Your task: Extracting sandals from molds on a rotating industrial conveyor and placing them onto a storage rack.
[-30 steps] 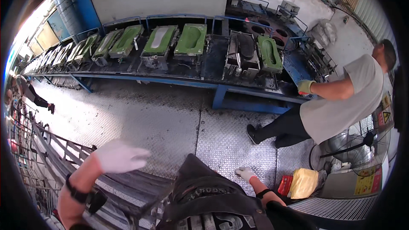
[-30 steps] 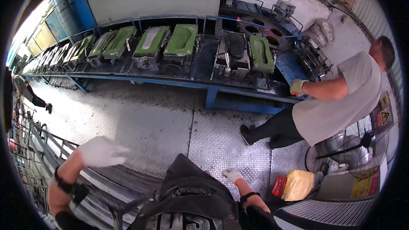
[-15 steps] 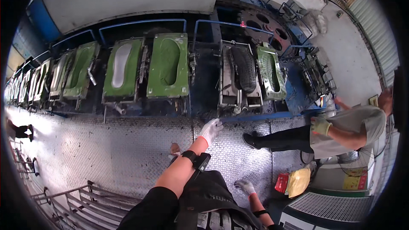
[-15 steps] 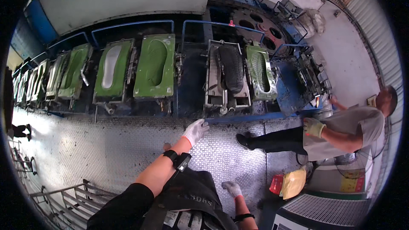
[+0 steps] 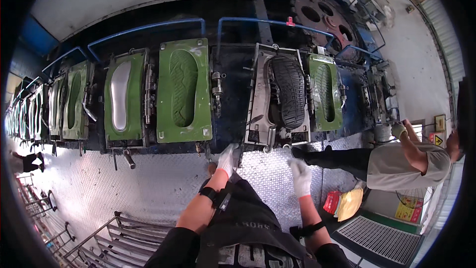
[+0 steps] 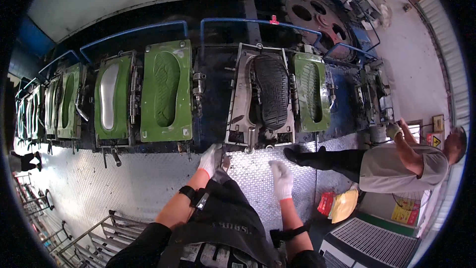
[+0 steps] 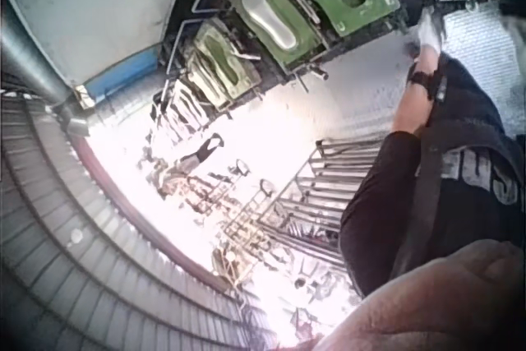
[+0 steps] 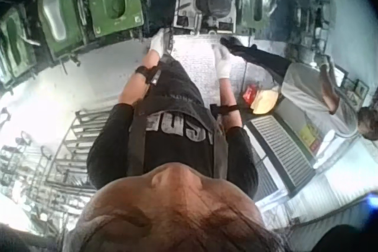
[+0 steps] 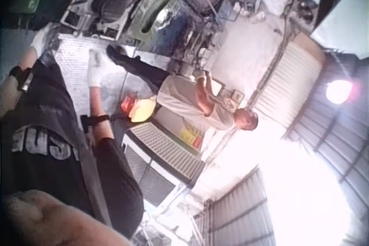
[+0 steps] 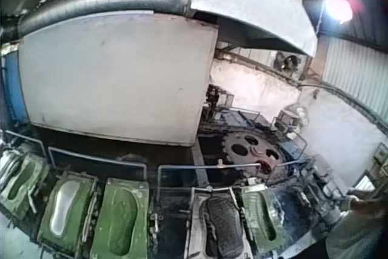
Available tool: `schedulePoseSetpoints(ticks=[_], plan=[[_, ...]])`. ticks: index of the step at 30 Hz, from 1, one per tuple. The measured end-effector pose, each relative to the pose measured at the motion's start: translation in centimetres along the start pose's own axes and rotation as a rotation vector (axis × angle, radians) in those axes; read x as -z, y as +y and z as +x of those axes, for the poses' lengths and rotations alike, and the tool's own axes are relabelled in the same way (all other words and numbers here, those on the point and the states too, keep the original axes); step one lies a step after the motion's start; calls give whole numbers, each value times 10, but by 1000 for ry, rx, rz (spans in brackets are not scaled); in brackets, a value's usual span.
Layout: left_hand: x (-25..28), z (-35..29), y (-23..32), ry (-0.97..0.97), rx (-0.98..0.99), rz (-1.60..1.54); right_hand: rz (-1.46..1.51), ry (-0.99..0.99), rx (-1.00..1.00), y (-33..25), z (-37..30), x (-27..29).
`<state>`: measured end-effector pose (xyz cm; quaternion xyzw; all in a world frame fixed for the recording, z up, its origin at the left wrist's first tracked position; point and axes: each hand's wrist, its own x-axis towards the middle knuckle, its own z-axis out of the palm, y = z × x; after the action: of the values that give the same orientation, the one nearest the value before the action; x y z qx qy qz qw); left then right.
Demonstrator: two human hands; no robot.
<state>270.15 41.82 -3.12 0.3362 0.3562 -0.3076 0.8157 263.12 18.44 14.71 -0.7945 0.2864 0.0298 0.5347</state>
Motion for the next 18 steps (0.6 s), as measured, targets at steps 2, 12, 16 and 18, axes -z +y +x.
schedulePoseSetpoints(ticks=[2, 12, 16, 18], plan=[[-6, 17, 12, 199, -128, 274, 78, 36, 137, -22, 37, 3], [-9, -66, -6, -85, 95, -275, -211, 140, 774, -59, 143, -2], [-6, -65, -19, 35, -305, -699, -373, 134, 868, -56, 157, -11], [-4, -66, -13, 158, -421, -738, -402, 102, 852, -43, 160, -10]])
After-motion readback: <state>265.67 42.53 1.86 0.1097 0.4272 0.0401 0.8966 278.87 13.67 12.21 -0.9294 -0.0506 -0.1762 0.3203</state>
